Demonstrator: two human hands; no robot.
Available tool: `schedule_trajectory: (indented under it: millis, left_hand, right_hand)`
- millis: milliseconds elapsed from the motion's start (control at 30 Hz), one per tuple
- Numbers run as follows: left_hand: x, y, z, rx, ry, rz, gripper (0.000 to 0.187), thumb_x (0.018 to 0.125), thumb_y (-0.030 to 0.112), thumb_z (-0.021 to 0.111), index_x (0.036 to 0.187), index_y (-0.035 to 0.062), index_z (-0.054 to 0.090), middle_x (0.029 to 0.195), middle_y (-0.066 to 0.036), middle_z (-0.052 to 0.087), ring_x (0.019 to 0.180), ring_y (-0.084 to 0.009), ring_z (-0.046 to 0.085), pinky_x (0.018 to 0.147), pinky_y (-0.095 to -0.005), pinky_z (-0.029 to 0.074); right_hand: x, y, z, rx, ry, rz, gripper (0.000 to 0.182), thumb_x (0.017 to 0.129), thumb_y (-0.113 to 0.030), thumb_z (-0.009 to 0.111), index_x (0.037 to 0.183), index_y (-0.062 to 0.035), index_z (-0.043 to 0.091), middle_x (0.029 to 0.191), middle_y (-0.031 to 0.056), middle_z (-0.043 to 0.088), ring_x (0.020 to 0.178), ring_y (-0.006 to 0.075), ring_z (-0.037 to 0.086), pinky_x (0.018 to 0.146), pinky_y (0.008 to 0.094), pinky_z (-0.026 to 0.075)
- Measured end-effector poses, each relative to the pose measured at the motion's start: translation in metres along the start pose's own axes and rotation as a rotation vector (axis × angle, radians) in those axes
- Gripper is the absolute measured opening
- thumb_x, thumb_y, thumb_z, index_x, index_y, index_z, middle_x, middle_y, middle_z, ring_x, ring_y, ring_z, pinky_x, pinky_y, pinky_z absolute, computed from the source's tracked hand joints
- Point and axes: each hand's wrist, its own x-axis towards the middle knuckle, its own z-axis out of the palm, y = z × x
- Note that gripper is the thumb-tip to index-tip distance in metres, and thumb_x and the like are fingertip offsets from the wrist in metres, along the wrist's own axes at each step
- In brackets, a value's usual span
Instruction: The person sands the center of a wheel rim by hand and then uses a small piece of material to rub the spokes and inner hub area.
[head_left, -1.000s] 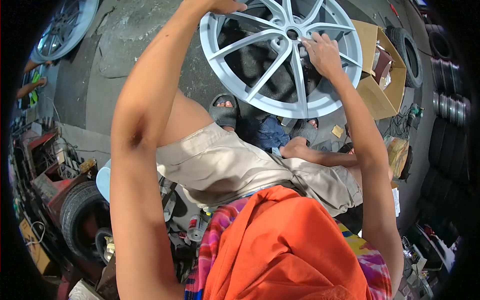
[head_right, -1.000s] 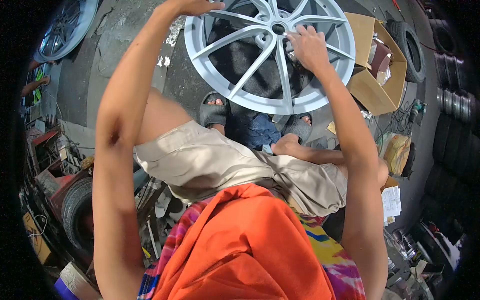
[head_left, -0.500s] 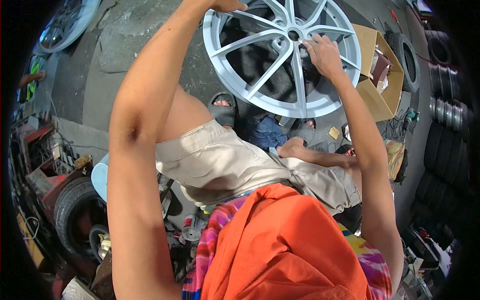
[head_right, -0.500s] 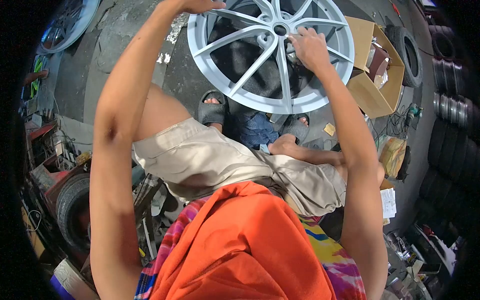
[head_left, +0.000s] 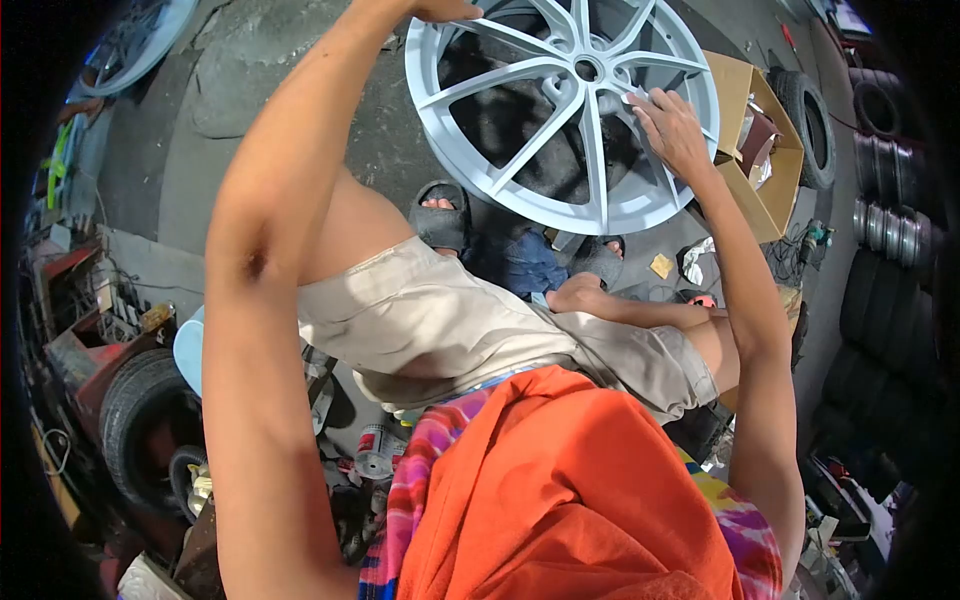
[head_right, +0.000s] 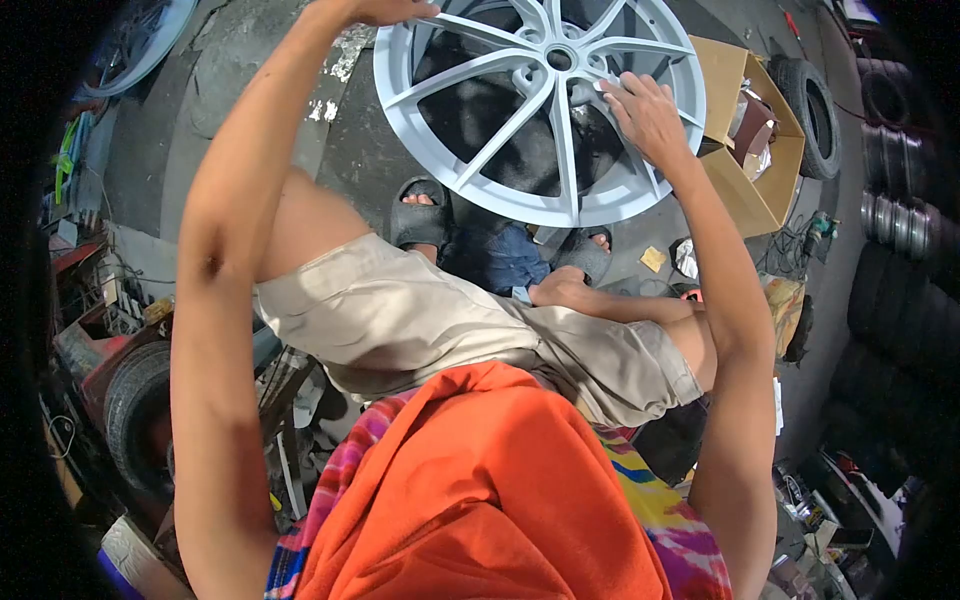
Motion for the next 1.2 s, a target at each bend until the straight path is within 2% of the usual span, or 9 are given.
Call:
schedule_trajectory:
  millis: [300,433,633,767,833,867,1000,1133,1200]
  left_hand:
    - [0.006,-0.009,0.008,0.022,0.028,0.076,0.057,0.095,0.052,0.061,0.120,0.0027,0.074,0.123,-0.022,0.072,0.116,-0.0391,0.067,0.098,-0.0486,0.051]
    - [0.001,-0.003,-0.001,0.022,-0.015,0.081,0.056,0.094,0.052,0.061,0.115,0.0026,0.075,0.116,-0.022,0.074,0.110,-0.0383,0.070,0.094,-0.0485,0.053]
    - [0.006,-0.011,0.011,0.048,0.046,0.081,0.056,0.092,0.054,0.063,0.114,0.0039,0.076,0.113,-0.020,0.075,0.105,-0.0372,0.071,0.092,-0.0477,0.053]
    - [0.014,-0.006,0.008,0.014,-0.018,0.075,0.055,0.093,0.055,0.062,0.114,0.0064,0.076,0.114,-0.019,0.075,0.107,-0.0352,0.071,0.092,-0.0467,0.053]
    - [0.016,-0.009,0.012,0.017,-0.010,0.088,0.055,0.093,0.055,0.062,0.113,0.0058,0.077,0.113,-0.019,0.076,0.105,-0.0354,0.071,0.091,-0.0468,0.053]
    - [0.014,-0.008,0.011,0.015,-0.010,0.089,0.055,0.093,0.055,0.062,0.113,0.0058,0.077,0.113,-0.019,0.076,0.105,-0.0354,0.071,0.091,-0.0468,0.053]
    - [0.019,-0.009,0.010,0.012,-0.005,0.090,0.055,0.093,0.055,0.061,0.113,0.0057,0.077,0.113,-0.019,0.075,0.105,-0.0360,0.071,0.091,-0.0467,0.054]
    - [0.022,0.008,0.007,0.051,-0.065,0.071,0.057,0.095,0.057,0.060,0.114,0.0054,0.077,0.113,-0.019,0.075,0.106,-0.0366,0.071,0.091,-0.0478,0.054]
    - [0.022,0.014,0.010,0.074,-0.069,0.062,0.057,0.096,0.057,0.059,0.114,0.0055,0.076,0.114,-0.019,0.075,0.105,-0.0366,0.071,0.090,-0.0479,0.054]
  right_hand:
    - [0.025,-0.008,0.021,0.020,0.076,-0.091,0.033,0.104,-0.028,0.052,0.127,-0.0141,0.072,0.109,0.0063,0.061,0.103,0.0261,0.058,0.086,0.0420,0.044]
    - [0.017,-0.011,0.015,0.000,0.075,-0.013,0.033,0.104,-0.029,0.052,0.126,-0.0140,0.073,0.107,0.0076,0.061,0.102,0.0274,0.059,0.083,0.0439,0.044]
    - [0.033,-0.044,0.035,0.262,0.084,0.163,0.036,0.105,-0.032,0.052,0.120,-0.0106,0.076,0.106,0.0123,0.063,0.106,0.0327,0.061,0.088,0.0485,0.045]
    - [0.036,-0.037,0.020,0.062,-0.021,0.194,0.036,0.106,-0.032,0.051,0.120,-0.0097,0.075,0.109,0.0130,0.064,0.108,0.0334,0.061,0.090,0.0482,0.045]
    - [0.034,-0.045,0.033,0.187,0.026,0.174,0.035,0.106,-0.031,0.051,0.122,-0.0104,0.075,0.107,0.0130,0.064,0.105,0.0324,0.061,0.088,0.0478,0.045]
    - [0.025,-0.055,0.035,0.234,0.162,0.123,0.034,0.104,-0.028,0.054,0.124,-0.0093,0.073,0.102,0.0122,0.062,0.101,0.0317,0.061,0.086,0.0471,0.045]
    - [-0.019,-0.086,0.005,0.250,0.096,0.159,0.033,0.101,-0.024,0.059,0.125,-0.0054,0.072,0.098,0.0104,0.059,0.096,0.0299,0.059,0.084,0.0462,0.043]
    - [0.010,-0.070,0.019,0.098,0.218,0.110,0.030,0.102,-0.026,0.057,0.121,-0.0096,0.074,0.104,0.0089,0.063,0.097,0.0295,0.061,0.082,0.0445,0.043]
    - [0.031,-0.061,0.031,0.100,0.162,0.140,0.030,0.103,-0.027,0.056,0.120,-0.0105,0.074,0.105,0.0085,0.064,0.099,0.0292,0.061,0.082,0.0446,0.043]
